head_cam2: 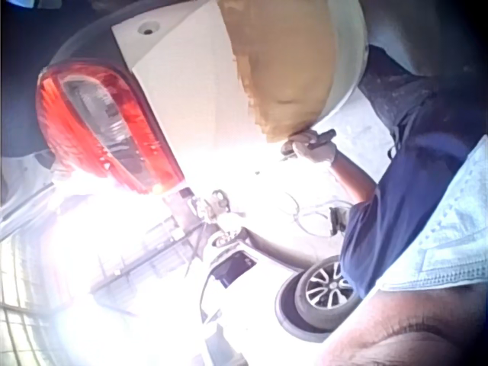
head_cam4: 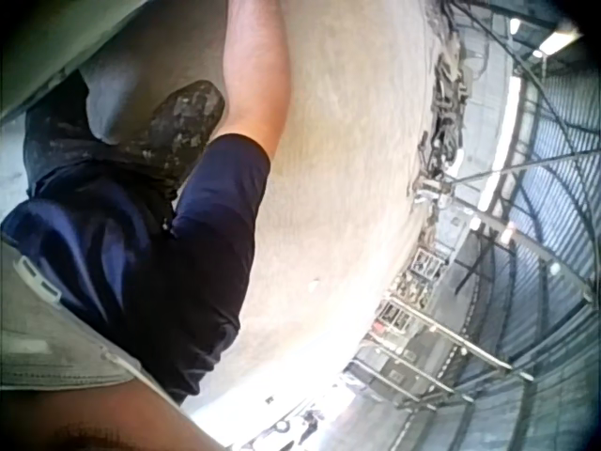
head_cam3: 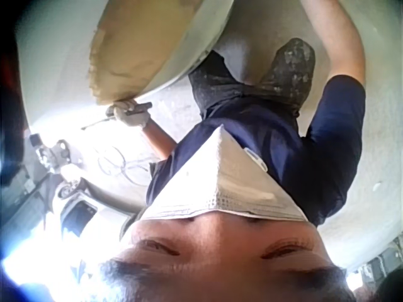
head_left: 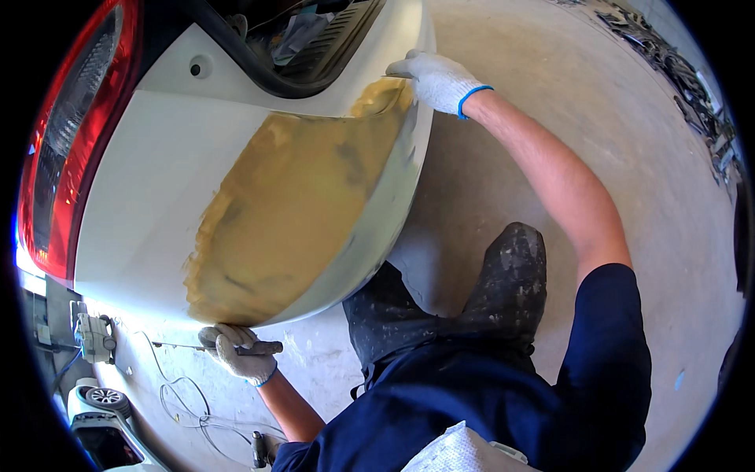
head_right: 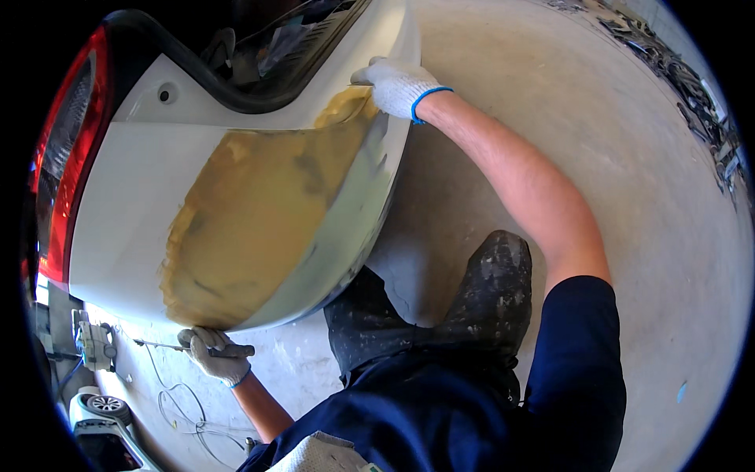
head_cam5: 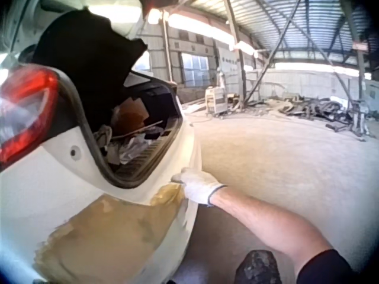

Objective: The person applies a beige body filler to the rear bumper of a white car using a metal spreader, smoothing the material across the surface. The person then walks to a tool cart, picks up a sanding tool, and returns to the car.

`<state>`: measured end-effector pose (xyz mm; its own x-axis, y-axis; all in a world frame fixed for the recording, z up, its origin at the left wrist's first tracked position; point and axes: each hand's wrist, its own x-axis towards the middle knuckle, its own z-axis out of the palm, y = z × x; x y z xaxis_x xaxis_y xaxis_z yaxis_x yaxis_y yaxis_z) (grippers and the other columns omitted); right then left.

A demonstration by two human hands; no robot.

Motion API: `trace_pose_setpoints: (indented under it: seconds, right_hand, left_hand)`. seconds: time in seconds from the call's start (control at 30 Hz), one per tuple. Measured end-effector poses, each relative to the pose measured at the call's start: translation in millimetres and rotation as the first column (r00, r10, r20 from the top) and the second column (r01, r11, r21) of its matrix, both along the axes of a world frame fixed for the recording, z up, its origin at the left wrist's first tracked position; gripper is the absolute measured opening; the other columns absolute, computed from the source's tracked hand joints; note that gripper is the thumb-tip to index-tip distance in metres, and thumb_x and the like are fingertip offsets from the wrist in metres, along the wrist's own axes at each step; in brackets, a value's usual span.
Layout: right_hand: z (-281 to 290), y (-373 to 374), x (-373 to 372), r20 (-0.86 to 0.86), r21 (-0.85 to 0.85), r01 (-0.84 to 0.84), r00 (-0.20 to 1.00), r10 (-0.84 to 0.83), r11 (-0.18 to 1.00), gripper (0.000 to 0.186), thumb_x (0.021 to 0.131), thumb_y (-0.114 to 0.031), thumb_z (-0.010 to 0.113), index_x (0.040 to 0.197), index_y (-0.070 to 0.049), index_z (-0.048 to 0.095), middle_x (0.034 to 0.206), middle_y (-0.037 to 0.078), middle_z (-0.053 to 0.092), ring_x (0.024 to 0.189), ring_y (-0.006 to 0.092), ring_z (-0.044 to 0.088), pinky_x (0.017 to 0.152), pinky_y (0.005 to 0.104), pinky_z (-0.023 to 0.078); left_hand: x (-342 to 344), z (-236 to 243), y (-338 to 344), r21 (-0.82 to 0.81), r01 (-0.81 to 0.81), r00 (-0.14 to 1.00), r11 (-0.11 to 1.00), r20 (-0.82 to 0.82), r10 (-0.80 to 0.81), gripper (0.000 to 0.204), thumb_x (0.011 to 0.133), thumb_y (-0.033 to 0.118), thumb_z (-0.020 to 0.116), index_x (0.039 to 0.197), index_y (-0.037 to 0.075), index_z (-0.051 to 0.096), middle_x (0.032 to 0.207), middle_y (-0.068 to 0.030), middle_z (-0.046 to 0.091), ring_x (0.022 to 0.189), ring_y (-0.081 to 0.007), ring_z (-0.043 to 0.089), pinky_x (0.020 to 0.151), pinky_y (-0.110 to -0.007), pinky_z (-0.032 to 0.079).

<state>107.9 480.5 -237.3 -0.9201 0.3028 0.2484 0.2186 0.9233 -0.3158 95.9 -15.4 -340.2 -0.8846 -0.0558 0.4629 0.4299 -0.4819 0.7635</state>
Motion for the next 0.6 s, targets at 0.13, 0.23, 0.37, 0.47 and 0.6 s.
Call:
trace_pose_setpoints:
  seconds: [0.13, 0.23, 0.37, 0.47, 0.6]
  right_hand:
    - [-2, -4, -11, -0.021, 0.077, -0.001, 1.000, 0.003, 0.997, 0.048, 0.089, -0.001, 0.047, 0.131, -0.016, 0.064, 0.121, 0.013, 0.062, 0.113, 0.0342, 0.061, 0.095, 0.0422, 0.050]
    - [-5, -10, -20, -0.060, 0.121, -0.041, 0.997, 0.049, 0.992, 0.045, 0.087, -0.002, 0.048, 0.126, -0.016, 0.068, 0.116, 0.013, 0.064, 0.109, 0.0348, 0.062, 0.091, 0.0425, 0.051]
    - [2, -46, -13, -0.019, 0.124, -0.108, 0.994, 0.112, 0.986, 0.042, 0.086, -0.003, 0.049, 0.119, -0.015, 0.071, 0.111, 0.015, 0.064, 0.107, 0.0350, 0.062, 0.089, 0.0440, 0.052]
    - [4, -66, -10, 0.039, 0.163, -0.145, 0.989, 0.140, 0.976, 0.033, 0.082, -0.007, 0.057, 0.111, -0.010, 0.072, 0.114, 0.017, 0.065, 0.107, 0.0373, 0.063, 0.087, 0.0463, 0.054]
    - [-5, -27, -28, 0.159, 0.423, -0.383, 0.924, 0.348, 0.821, 0.025, 0.083, -0.008, 0.057, 0.101, 0.000, 0.071, 0.101, 0.020, 0.069, 0.089, 0.0362, 0.067, 0.078, 0.0442, 0.055]
  left_hand:
    - [-3, 0, 1, 0.041, -0.045, 0.999, 0.998, -0.002, 0.045, 0.019, 0.091, 0.015, 0.060, 0.092, 0.008, 0.043, 0.064, -0.0015, 0.040, 0.048, -0.0094, 0.038, 0.043, -0.021, 0.036]
    - [-4, -2, 3, 0.041, -0.050, 0.999, 0.998, -0.007, 0.050, 0.020, 0.090, 0.016, 0.061, 0.093, 0.008, 0.043, 0.064, -0.0013, 0.040, 0.048, -0.0092, 0.038, 0.043, -0.021, 0.036]
    - [-2, -4, -2, 0.009, -0.049, 0.999, 0.999, -0.023, 0.049, 0.014, 0.094, 0.016, 0.056, 0.092, 0.009, 0.044, 0.067, -0.0005, 0.040, 0.052, -0.0084, 0.036, 0.045, -0.020, 0.035]
    - [-2, -5, -3, -0.005, -0.041, 0.998, 0.999, -0.049, 0.041, 0.012, 0.095, 0.016, 0.053, 0.091, 0.009, 0.044, 0.069, -0.0005, 0.040, 0.054, -0.0082, 0.035, 0.046, -0.020, 0.034]
    - [-8, -9, 4, 0.019, 0.024, 0.998, 1.000, -0.051, -0.023, 0.011, 0.095, 0.015, 0.052, 0.092, 0.009, 0.043, 0.068, -0.0012, 0.039, 0.054, -0.0084, 0.035, 0.046, -0.020, 0.034]
